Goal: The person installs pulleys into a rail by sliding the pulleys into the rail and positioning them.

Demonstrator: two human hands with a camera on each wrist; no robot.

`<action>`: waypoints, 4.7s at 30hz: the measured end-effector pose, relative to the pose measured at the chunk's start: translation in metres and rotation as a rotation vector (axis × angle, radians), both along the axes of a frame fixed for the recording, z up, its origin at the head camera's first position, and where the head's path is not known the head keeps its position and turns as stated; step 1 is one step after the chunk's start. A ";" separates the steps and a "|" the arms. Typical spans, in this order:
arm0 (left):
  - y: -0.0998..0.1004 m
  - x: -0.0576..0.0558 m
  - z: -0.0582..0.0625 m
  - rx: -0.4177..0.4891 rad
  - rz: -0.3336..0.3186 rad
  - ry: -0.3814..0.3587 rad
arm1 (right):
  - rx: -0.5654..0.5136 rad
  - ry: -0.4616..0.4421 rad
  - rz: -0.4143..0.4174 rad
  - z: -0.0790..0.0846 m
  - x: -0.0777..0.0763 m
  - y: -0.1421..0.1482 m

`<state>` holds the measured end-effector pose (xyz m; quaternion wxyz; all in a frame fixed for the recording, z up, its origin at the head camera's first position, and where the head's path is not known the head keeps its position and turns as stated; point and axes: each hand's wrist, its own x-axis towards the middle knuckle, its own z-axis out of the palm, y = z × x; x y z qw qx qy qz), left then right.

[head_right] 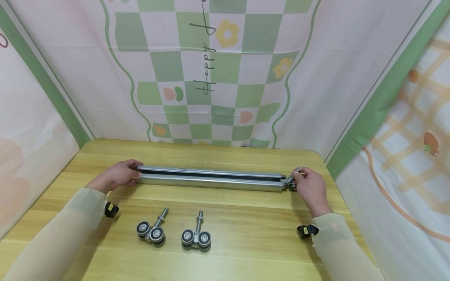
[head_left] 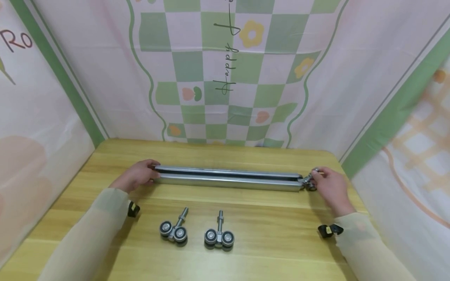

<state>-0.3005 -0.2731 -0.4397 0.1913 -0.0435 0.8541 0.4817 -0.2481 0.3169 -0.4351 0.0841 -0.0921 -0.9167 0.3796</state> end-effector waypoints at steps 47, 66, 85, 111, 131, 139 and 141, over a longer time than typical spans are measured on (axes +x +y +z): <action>0.003 0.000 0.001 0.028 0.004 -0.001 | 0.112 0.012 0.104 0.001 -0.005 -0.002; 0.001 0.004 0.003 0.039 -0.015 -0.009 | 0.230 0.029 0.169 0.021 -0.004 -0.016; 0.001 0.004 0.002 0.040 -0.007 -0.001 | 0.226 0.042 0.209 0.024 -0.007 -0.033; 0.004 0.002 0.004 0.010 0.016 -0.018 | 0.217 0.049 0.262 0.031 -0.014 -0.055; 0.009 0.005 0.007 -0.055 0.014 0.018 | 0.253 0.062 0.324 0.033 -0.019 -0.091; 0.008 0.005 0.005 -0.047 0.018 0.012 | 0.290 0.082 0.366 0.032 -0.021 -0.107; 0.008 0.005 0.005 -0.052 0.015 0.019 | 0.318 0.103 0.392 0.031 -0.022 -0.112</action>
